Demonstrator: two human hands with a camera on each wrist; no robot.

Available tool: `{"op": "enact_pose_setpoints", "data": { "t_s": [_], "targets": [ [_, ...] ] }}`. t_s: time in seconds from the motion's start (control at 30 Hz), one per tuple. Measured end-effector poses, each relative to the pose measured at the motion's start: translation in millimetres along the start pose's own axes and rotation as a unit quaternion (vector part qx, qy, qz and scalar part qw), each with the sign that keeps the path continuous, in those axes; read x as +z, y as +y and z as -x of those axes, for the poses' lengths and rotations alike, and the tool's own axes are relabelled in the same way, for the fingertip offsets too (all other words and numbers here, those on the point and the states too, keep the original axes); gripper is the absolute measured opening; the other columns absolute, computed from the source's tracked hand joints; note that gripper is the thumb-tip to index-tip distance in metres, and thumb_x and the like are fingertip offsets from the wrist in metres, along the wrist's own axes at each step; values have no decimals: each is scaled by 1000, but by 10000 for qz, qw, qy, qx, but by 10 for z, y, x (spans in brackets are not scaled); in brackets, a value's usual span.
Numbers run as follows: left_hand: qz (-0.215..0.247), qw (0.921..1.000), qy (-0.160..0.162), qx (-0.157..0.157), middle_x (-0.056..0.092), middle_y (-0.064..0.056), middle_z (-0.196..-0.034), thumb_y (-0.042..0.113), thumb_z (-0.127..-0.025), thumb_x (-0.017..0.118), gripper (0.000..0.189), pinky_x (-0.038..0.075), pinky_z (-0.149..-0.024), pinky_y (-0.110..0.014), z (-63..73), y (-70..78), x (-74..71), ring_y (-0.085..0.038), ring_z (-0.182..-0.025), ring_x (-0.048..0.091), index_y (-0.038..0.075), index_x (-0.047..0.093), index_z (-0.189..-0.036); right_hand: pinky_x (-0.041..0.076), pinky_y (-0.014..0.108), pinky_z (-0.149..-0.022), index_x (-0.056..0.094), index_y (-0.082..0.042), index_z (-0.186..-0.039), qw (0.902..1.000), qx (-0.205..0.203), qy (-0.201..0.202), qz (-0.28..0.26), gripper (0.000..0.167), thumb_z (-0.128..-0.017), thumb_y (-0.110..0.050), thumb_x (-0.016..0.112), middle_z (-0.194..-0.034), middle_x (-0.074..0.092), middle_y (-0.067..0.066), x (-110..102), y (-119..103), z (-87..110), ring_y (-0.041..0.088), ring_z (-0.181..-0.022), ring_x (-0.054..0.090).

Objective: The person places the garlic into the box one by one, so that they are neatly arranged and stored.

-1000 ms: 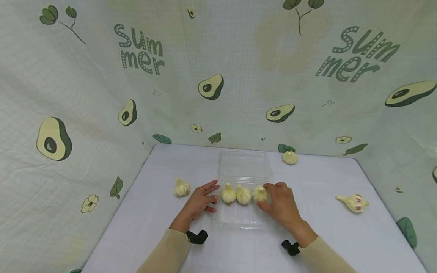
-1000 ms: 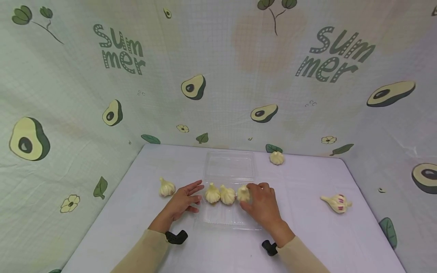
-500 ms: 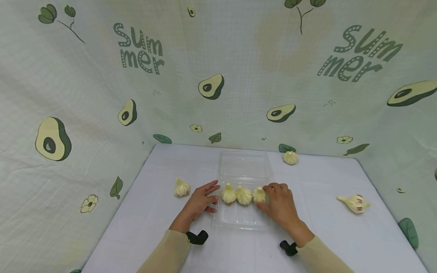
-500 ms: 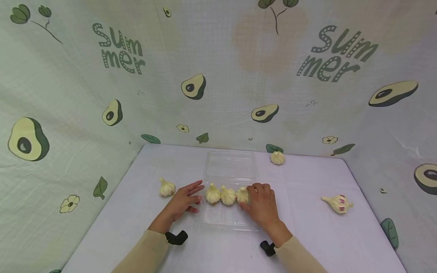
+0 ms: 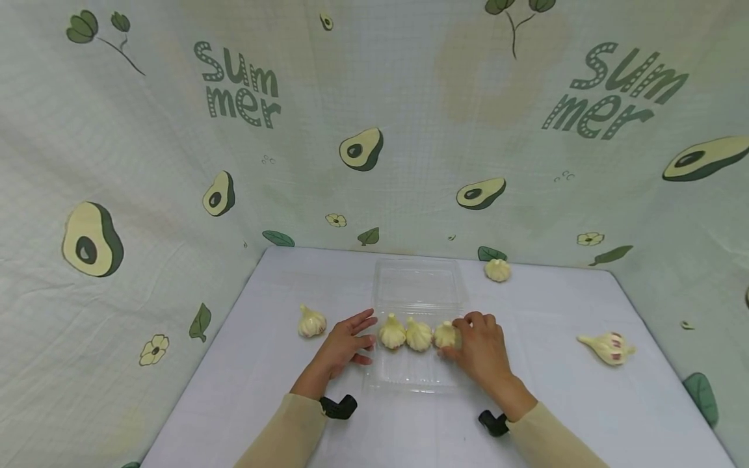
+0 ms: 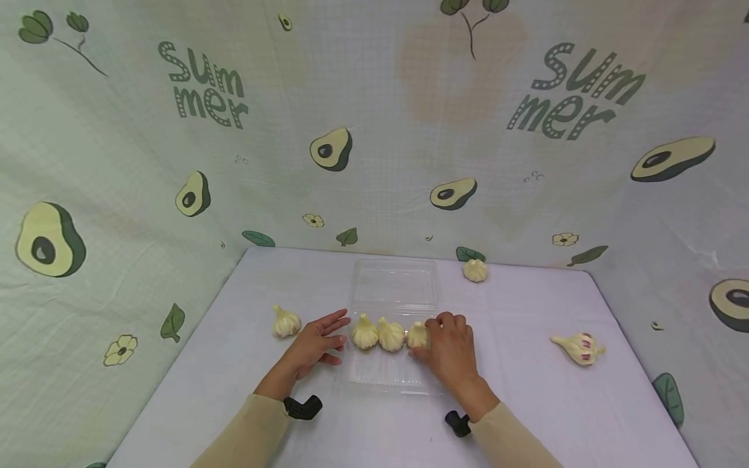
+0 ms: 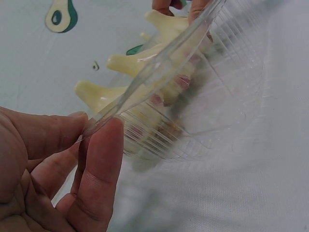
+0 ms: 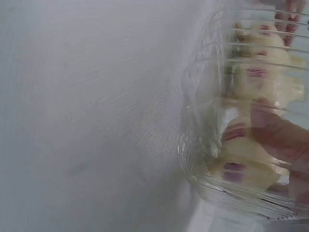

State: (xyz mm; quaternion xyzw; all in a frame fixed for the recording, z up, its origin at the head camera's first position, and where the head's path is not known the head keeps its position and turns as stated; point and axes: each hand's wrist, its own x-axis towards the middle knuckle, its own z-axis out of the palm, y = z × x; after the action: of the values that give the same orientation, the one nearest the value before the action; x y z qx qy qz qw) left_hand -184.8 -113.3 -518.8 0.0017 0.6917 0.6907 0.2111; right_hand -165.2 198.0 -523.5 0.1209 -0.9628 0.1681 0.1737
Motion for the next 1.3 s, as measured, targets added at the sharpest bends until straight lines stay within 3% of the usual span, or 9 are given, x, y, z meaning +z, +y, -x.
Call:
{"op": "enact_pose_setpoints", "data": {
  "t_s": [0.37, 0.57, 0.9, 1.3],
  "targets": [
    [-7, 10000, 9, -15, 44, -16, -165, 1, -102, 65, 69, 62, -61, -28, -6, 2, 5, -14, -86, 62, 12, 39, -164, 44, 50, -85, 71, 0, -123, 9999, 78, -97, -32, 74, -69, -43, 99, -119, 64, 22, 1, 5, 5, 41, -105, 51],
    [1, 10000, 33, -33, 44, -16, -165, 1, -102, 65, 68, 63, -61, -28, -11, -7, 3, -15, -86, 62, 12, 39, -164, 45, 52, -88, 67, 3, -126, 9991, 117, 14, -408, 76, -73, -43, 97, -119, 62, 22, 2, 7, 29, 40, -105, 52],
    [-29, 10000, 80, -40, 45, -16, -165, 3, -102, 66, 68, 63, -62, -29, -6, -21, 1, -15, -87, 62, 13, 40, -164, 45, 51, -85, 65, 3, -122, 9903, -323, 1003, -904, 63, -76, -29, 94, -112, 62, 20, -46, 115, 89, 40, -101, 55],
    [-45, 10000, 41, -3, 44, -16, -165, 4, -102, 66, 68, 63, -62, -29, -14, -22, 4, -15, -87, 62, 14, 40, -164, 44, 51, -82, 63, 7, -121, 9878, -159, 1413, -635, 55, -79, -15, 91, -113, 63, 25, -380, 534, 129, 42, -100, 54]
  ]
}}
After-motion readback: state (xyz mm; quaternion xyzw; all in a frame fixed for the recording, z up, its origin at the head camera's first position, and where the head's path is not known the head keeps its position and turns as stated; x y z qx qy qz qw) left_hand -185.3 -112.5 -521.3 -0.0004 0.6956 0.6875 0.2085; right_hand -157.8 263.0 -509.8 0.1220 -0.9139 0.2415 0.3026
